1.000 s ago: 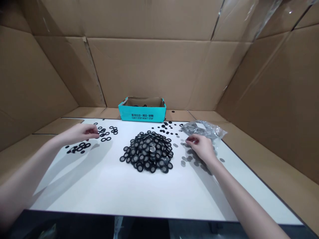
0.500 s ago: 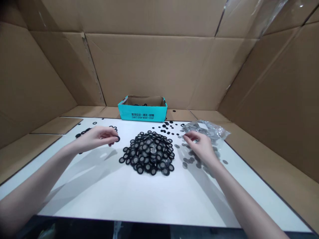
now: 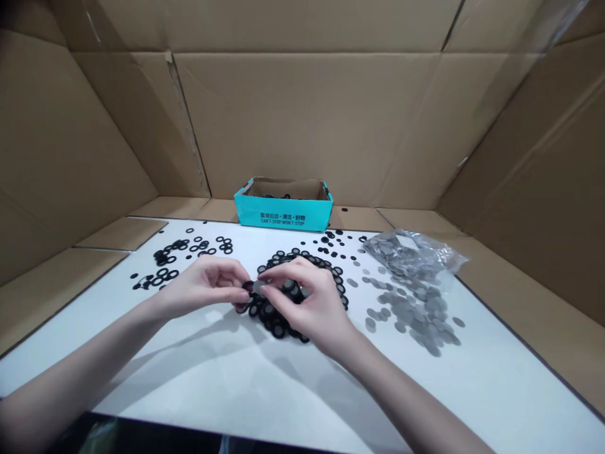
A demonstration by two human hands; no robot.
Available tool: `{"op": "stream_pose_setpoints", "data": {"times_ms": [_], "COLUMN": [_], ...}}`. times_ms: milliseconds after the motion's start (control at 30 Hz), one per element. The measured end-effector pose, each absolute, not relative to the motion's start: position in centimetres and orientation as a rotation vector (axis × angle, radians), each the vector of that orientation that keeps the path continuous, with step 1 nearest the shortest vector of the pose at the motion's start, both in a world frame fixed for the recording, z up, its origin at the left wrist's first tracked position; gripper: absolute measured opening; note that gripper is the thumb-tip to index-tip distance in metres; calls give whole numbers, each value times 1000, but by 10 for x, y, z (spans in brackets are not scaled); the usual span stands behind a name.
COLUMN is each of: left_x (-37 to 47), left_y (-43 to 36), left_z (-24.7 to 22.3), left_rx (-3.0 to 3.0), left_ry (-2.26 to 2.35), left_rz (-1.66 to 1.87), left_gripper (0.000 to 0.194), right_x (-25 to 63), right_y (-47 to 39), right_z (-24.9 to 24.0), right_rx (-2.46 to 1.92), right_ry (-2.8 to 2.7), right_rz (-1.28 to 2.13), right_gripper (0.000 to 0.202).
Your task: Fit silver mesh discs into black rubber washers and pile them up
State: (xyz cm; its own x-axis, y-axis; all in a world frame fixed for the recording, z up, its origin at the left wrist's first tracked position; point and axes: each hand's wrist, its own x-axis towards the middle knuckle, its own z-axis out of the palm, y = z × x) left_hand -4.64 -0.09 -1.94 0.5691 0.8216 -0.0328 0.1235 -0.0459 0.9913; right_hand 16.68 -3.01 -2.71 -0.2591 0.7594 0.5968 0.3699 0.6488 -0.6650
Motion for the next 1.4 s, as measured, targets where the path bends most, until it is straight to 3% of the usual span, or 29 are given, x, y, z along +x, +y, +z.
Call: {"op": "stream_pose_setpoints", "data": {"times_ms": [467,600,833,1100,1400], "left_x": [-40,-37,-32,-32,-37], "left_y": [-9,-12,-16,-17,-17], "left_z": [-28,-28,-28,-27,-18], "left_rx": [1489,1508,1626,1901,1987], "left_ry": [817,823,821,886,877], "left_rz": [721,762,803,765,680], "left_gripper": [16,17,14,14,16], "right_x": [158,160,162,162,163], "right_y": [-26,-28,-31,-33,-36], "right_z": [-50,-56,-55,-49,-42], "right_rx": [-698,-776,-880,-851,-811], "right_ry": [-2005,-1961,-1910,-1889,-1924], "right_rz": [-47,74,310,468,487], "right_gripper": [26,25,4,17,18]}}
